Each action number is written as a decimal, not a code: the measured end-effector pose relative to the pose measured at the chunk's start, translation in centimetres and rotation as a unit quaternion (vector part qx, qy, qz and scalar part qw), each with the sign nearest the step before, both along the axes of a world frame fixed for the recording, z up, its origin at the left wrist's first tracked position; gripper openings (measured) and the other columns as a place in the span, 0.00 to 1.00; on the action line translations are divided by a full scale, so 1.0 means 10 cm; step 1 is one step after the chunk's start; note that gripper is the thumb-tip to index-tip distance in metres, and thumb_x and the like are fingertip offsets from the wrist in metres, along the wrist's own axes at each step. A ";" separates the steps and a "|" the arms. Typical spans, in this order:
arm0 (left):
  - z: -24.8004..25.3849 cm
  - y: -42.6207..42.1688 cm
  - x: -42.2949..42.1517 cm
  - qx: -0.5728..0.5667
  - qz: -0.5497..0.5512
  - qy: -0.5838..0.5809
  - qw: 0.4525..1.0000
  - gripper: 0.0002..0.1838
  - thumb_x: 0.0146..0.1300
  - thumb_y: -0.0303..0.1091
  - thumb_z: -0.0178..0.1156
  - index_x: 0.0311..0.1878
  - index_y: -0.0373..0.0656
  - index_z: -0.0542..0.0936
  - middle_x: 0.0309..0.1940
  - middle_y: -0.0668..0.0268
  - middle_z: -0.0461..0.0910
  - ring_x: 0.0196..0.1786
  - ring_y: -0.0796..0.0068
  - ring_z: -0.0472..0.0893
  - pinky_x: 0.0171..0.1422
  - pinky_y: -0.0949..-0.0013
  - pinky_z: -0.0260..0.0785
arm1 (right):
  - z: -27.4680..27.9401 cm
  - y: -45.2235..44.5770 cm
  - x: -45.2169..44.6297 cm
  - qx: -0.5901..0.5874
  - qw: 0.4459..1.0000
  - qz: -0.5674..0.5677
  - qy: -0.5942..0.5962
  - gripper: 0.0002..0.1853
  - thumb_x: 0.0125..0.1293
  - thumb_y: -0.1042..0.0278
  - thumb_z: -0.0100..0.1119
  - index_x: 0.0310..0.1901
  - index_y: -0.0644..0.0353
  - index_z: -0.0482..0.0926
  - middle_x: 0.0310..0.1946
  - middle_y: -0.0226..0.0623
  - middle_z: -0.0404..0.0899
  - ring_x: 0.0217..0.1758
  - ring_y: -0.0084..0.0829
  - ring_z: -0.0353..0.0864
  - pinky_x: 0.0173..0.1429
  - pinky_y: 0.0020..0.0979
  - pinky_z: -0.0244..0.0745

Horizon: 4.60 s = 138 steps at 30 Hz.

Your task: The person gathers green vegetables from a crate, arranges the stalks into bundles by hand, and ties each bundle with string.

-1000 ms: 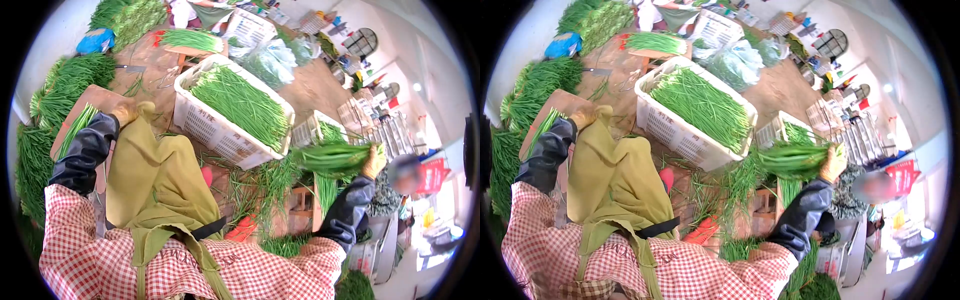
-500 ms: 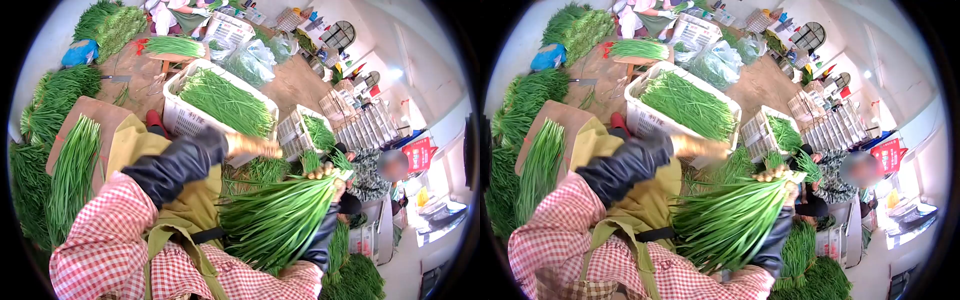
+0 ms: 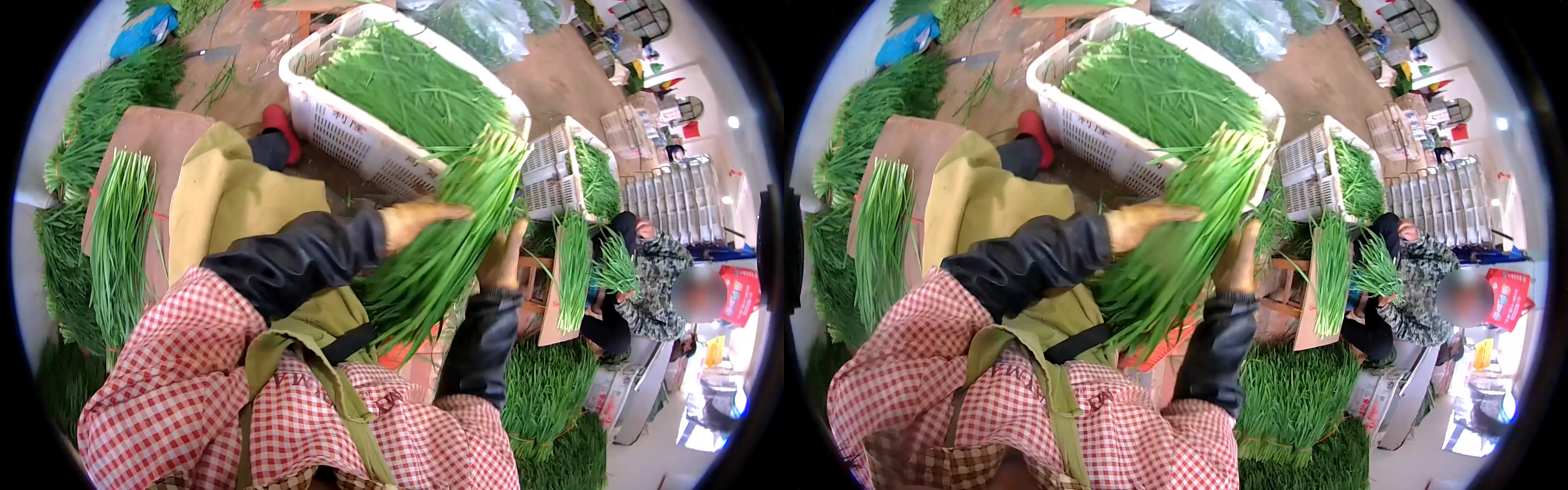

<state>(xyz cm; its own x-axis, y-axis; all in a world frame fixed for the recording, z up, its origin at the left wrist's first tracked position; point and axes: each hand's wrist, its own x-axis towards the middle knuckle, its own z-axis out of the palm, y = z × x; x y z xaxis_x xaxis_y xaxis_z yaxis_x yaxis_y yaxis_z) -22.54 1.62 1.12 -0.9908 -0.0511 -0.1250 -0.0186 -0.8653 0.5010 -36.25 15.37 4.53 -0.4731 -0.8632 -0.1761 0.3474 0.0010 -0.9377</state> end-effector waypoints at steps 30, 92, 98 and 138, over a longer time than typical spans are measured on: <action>-0.37 1.27 0.06 0.352 -0.025 -0.172 0.920 0.18 0.55 0.48 0.69 0.38 0.41 0.82 0.34 0.65 0.85 0.34 0.71 0.83 0.46 0.66 0.77 | -0.43 0.60 -0.08 0.552 0.779 0.177 -0.238 0.18 0.70 0.56 0.49 0.46 0.64 0.78 0.39 0.40 0.82 0.37 0.32 0.83 0.43 0.31 0.81; 1.26 -0.68 1.92 -0.594 -0.347 -0.402 0.604 0.30 0.46 0.29 0.60 0.57 0.40 0.72 0.29 0.64 0.78 0.28 0.76 0.77 0.34 0.68 0.71 | -2.71 0.61 0.21 0.467 0.797 -0.099 0.370 0.22 0.59 0.59 0.57 0.55 0.55 0.75 0.38 0.58 0.80 0.44 0.56 0.79 0.50 0.49 0.72; 1.07 -0.85 2.08 -0.829 -0.275 -0.197 0.445 0.30 0.49 0.27 0.59 0.61 0.46 0.70 0.29 0.59 0.80 0.30 0.64 0.81 0.35 0.65 0.73 | -1.68 0.64 0.36 0.198 0.796 -0.156 0.551 0.49 0.50 0.54 0.72 0.70 0.63 0.56 0.59 0.65 0.68 0.65 0.54 0.67 0.66 0.44 0.63; 0.14 -0.22 2.81 -0.918 0.039 -0.295 0.264 0.40 0.59 0.24 0.52 0.71 0.76 0.58 0.60 0.53 0.71 0.32 0.59 0.84 0.33 0.63 0.78 | -1.03 -0.16 0.81 0.141 0.965 0.112 0.188 0.14 0.68 0.63 0.54 0.45 0.66 0.78 0.39 0.38 0.79 0.44 0.32 0.77 0.50 0.34 0.71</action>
